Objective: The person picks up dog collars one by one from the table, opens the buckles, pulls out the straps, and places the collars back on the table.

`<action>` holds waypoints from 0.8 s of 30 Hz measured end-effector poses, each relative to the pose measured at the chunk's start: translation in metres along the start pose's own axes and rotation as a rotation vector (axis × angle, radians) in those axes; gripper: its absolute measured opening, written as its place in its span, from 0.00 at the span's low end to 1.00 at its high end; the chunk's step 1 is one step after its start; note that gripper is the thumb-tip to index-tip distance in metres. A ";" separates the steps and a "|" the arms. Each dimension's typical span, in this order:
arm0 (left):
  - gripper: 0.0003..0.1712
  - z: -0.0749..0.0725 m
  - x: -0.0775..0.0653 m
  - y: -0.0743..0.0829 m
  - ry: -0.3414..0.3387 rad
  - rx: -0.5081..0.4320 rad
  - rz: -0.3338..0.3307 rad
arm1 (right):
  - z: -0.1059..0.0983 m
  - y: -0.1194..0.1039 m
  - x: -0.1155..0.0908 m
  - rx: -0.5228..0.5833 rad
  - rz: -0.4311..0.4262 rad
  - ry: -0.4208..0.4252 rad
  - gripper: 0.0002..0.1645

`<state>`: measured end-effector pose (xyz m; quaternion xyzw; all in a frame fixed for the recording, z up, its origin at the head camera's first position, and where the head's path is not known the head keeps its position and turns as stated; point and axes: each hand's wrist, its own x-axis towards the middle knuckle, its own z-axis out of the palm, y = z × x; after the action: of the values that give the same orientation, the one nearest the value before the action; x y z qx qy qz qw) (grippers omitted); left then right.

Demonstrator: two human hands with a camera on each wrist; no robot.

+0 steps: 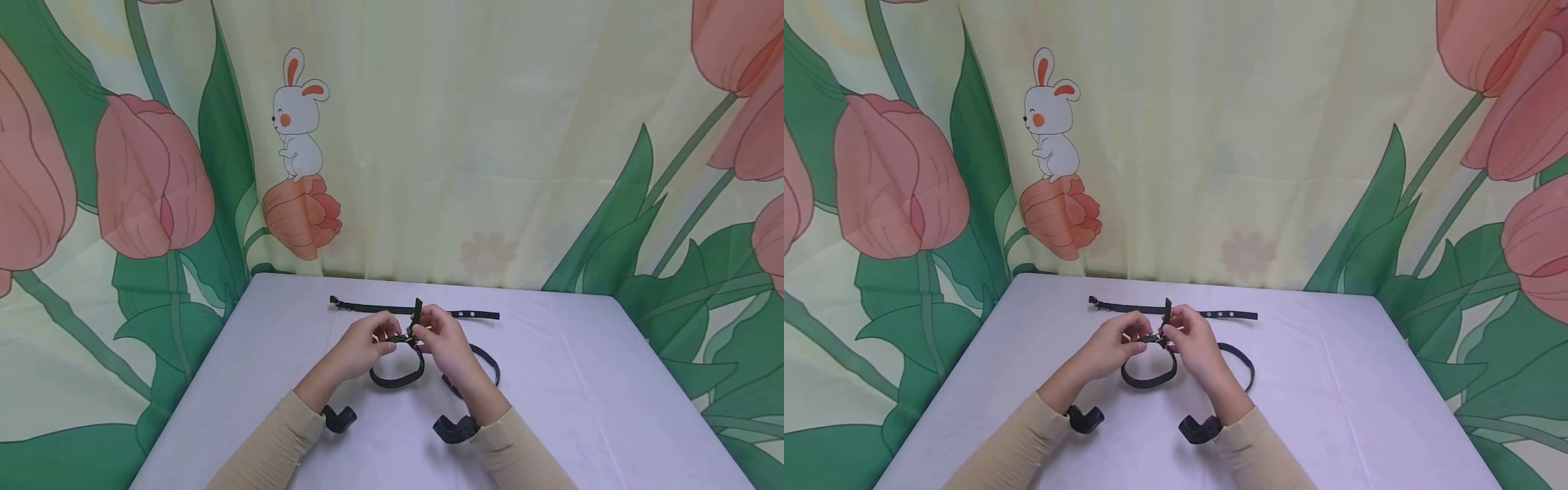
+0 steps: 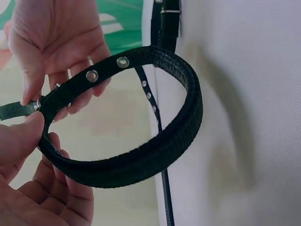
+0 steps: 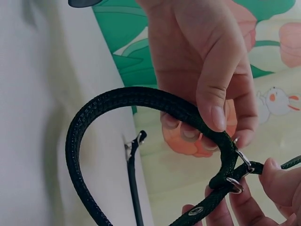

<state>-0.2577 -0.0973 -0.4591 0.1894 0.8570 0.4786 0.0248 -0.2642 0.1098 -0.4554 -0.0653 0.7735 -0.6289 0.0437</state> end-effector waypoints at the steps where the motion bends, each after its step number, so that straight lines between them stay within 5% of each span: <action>1: 0.13 0.000 0.000 0.000 0.009 0.000 -0.004 | 0.000 0.000 0.000 -0.002 0.004 0.002 0.11; 10: 0.10 -0.001 -0.001 0.001 0.051 -0.040 -0.048 | -0.003 -0.001 -0.002 -0.045 -0.001 -0.021 0.12; 24: 0.11 0.000 -0.002 0.004 0.135 -0.032 -0.016 | -0.002 0.001 -0.002 -0.085 -0.061 -0.058 0.14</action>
<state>-0.2545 -0.0958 -0.4563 0.1495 0.8504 0.5038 -0.0260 -0.2627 0.1120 -0.4559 -0.1091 0.7955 -0.5944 0.0441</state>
